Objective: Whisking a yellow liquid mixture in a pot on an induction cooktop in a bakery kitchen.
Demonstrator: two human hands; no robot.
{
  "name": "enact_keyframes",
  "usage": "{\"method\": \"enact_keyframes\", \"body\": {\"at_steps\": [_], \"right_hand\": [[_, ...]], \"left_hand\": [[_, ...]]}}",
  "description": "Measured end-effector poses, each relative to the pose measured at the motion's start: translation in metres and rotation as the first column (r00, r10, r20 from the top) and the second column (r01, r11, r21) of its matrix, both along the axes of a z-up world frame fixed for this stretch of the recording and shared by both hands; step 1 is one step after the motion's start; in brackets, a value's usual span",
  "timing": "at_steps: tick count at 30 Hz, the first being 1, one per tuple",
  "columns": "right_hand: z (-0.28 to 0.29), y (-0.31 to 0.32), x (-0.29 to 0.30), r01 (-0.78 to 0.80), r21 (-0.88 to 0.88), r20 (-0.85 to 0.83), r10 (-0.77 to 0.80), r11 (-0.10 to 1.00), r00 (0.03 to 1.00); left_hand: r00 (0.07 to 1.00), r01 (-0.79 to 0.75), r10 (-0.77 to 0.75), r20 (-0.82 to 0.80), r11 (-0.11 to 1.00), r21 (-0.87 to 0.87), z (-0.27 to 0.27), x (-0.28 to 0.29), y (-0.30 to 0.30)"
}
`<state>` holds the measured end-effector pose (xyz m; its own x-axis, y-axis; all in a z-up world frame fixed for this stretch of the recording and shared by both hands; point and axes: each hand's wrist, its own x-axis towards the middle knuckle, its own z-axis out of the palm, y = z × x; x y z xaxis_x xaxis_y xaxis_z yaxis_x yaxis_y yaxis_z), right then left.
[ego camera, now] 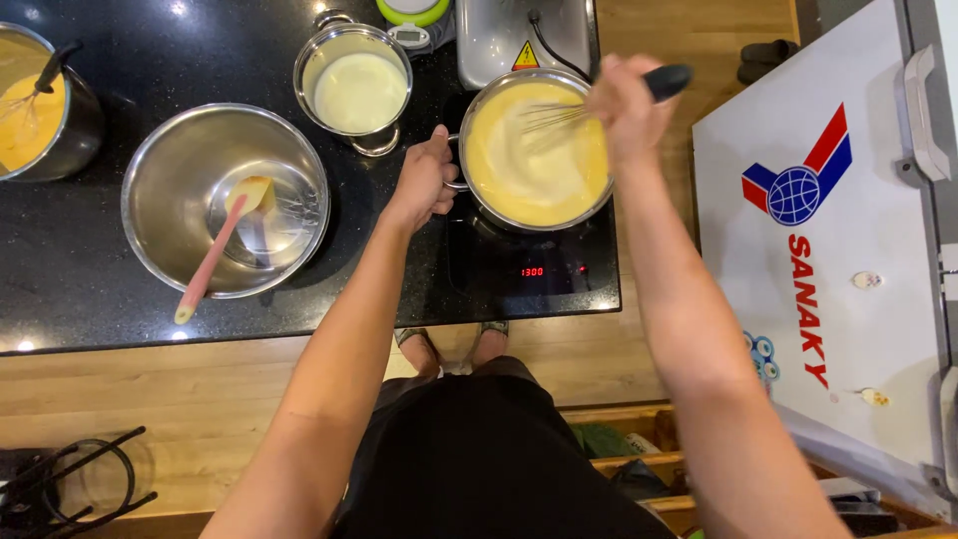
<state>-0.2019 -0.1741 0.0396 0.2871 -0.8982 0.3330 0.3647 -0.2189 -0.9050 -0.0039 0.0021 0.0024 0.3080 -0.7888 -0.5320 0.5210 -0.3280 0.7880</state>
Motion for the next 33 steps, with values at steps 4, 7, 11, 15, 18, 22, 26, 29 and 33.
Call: {"method": "enact_keyframes", "body": {"at_steps": [4, 7, 11, 15, 18, 22, 26, 29, 33], "right_hand": [[0.023, 0.015, 0.003, -0.223, 0.339, -0.039, 0.250, 0.914, 0.967], [0.025, 0.007, 0.001, 0.038, 0.113, -0.014, -0.036, 0.993, 0.999], [0.016, 0.014, 0.002, -0.052, 0.226, -0.042, 0.063, 0.973, 0.997], [0.029, 0.002, -0.003, -0.003, -0.031, 0.047, 0.004, 1.000, 0.999], [0.005, 0.022, 0.011, -0.086, 0.205, 0.047, 0.078, 0.975, 0.996], [0.019, 0.010, 0.001, -0.033, 0.357, -0.048, 0.053, 0.933, 0.997], [0.008, 0.023, 0.005, -0.099, 0.080, 0.061, 0.094, 0.992, 0.994], [0.029, 0.024, -0.003, -0.032, 0.223, -0.076, 0.050, 0.974, 0.996], [0.010, -0.003, -0.009, 0.112, 0.054, 0.125, -0.118, 0.992, 0.985]], "left_hand": [[1.000, 0.009, -0.009, -0.014, 1.000, -0.001, 0.000, 0.002, 0.001], [1.000, -0.008, 0.008, -0.009, 1.000, -0.006, 0.002, 0.000, 0.000], [1.000, 0.005, -0.005, -0.002, 1.000, 0.011, 0.002, -0.001, 0.000], [1.000, 0.004, -0.004, 0.000, 1.000, 0.014, 0.005, -0.001, 0.001], [1.000, 0.022, -0.022, 0.017, 1.000, 0.010, 0.006, 0.000, 0.002], [1.000, 0.016, -0.016, -0.002, 1.000, 0.017, 0.000, 0.001, 0.000], [1.000, 0.018, -0.018, 0.006, 1.000, 0.013, -0.002, 0.001, 0.002], [1.000, 0.017, -0.017, 0.006, 1.000, -0.001, -0.007, 0.001, -0.003], [1.000, 0.004, -0.004, -0.002, 1.000, 0.011, -0.007, 0.001, -0.001]]}}
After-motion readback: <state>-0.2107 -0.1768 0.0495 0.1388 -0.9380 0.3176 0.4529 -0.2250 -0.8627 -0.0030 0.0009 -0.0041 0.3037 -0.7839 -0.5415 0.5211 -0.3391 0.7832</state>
